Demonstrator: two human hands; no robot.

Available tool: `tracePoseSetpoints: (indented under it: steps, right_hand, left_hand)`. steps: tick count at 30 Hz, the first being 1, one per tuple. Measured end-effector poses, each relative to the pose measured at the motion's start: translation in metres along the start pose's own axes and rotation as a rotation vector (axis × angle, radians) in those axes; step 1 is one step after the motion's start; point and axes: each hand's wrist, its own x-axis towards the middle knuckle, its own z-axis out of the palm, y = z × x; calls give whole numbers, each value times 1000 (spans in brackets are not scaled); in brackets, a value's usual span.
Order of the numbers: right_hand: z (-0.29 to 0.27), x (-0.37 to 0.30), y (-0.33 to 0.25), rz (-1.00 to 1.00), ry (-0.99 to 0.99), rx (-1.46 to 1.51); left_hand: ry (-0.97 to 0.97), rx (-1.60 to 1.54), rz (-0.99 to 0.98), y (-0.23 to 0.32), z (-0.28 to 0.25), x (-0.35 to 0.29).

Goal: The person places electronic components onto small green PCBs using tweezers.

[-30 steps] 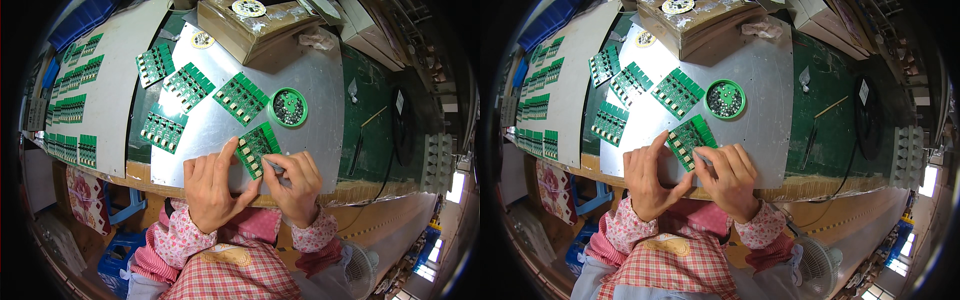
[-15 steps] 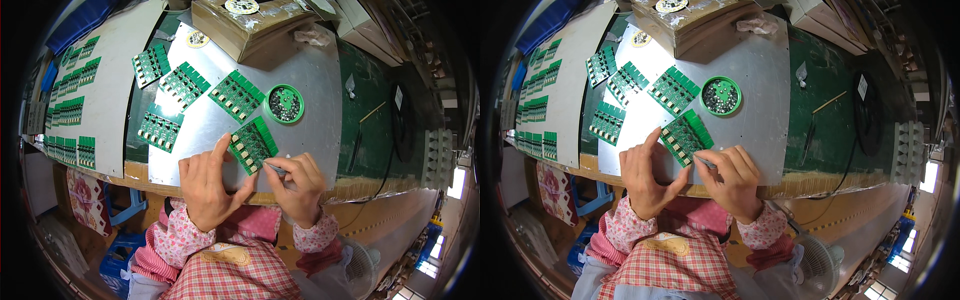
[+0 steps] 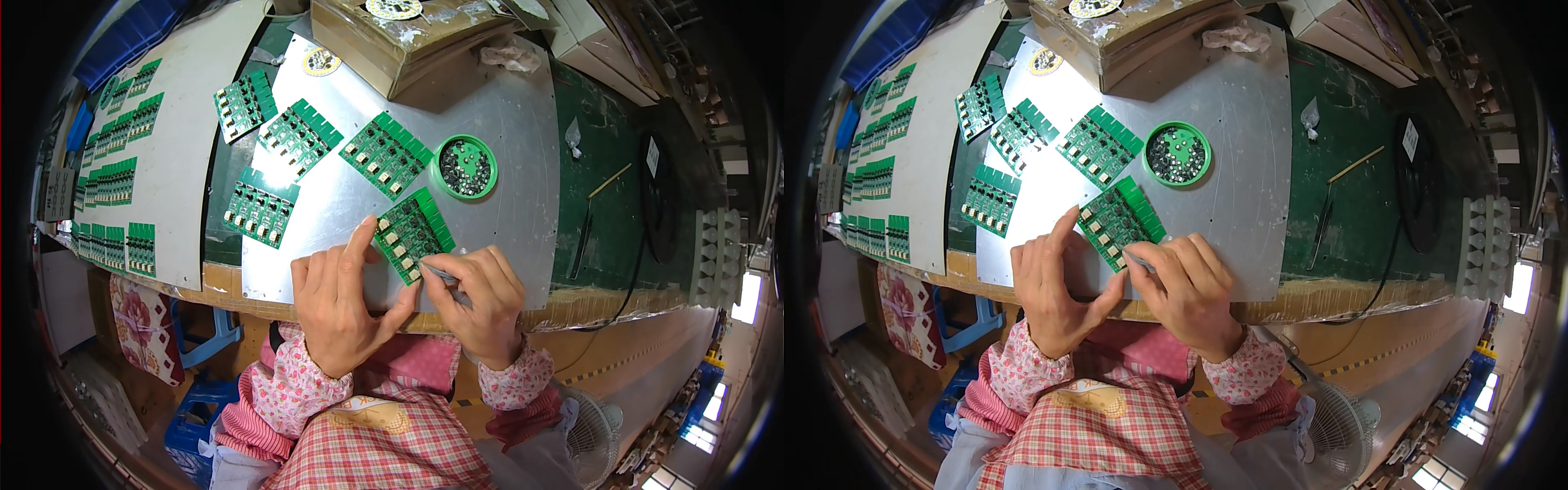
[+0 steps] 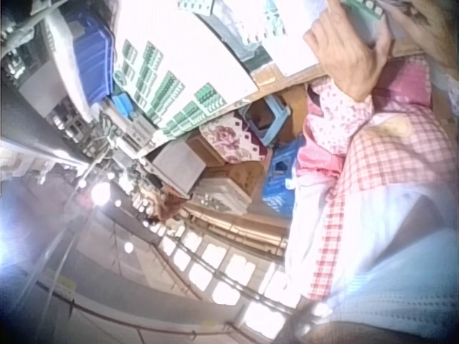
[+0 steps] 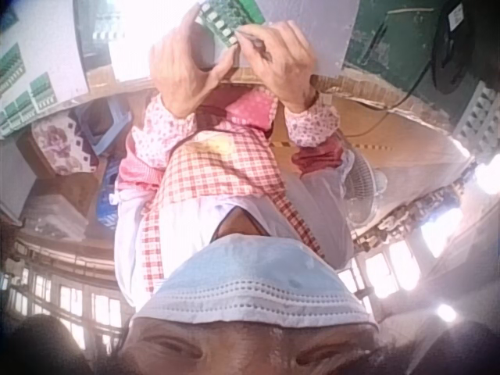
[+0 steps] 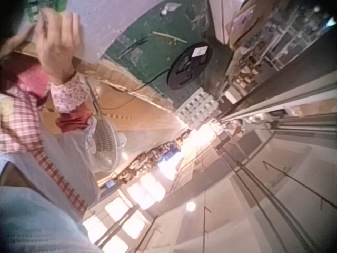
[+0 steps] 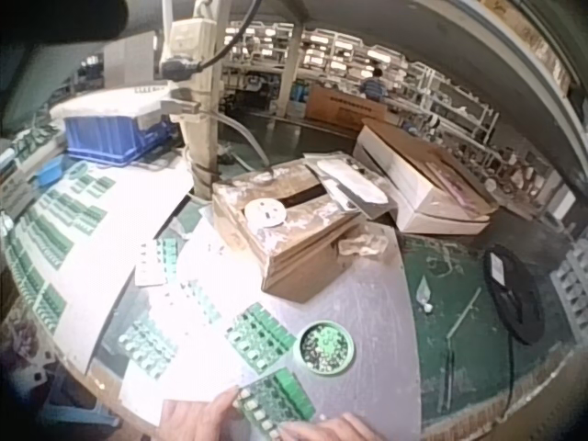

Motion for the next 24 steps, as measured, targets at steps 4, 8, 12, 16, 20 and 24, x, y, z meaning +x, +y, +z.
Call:
tracePoseSetpoints:
  steps: [4,8,12,16,20,24]
  right_hand:
    - [1,2,-1,-9,-2,6]
    - [0,0,-1,-2,-10,-3]
    - [-1,-1,0,3,-20,3]
    - [-2,-1,-1,18,-27,24]
    - [-3,-3,-1,80,14,33]
    - [-3,-3,-2,100,37,26]
  left_hand:
    - [-7,11,-3,0,-2,1]
    - [-13,5,-6,0,-1,0]
    - [-16,-2,-7,0,-1,0]
    - [-15,14,-5,0,-2,1]
    - [-10,13,0,1,-1,1]
    - [0,20,-4,1,0,1]
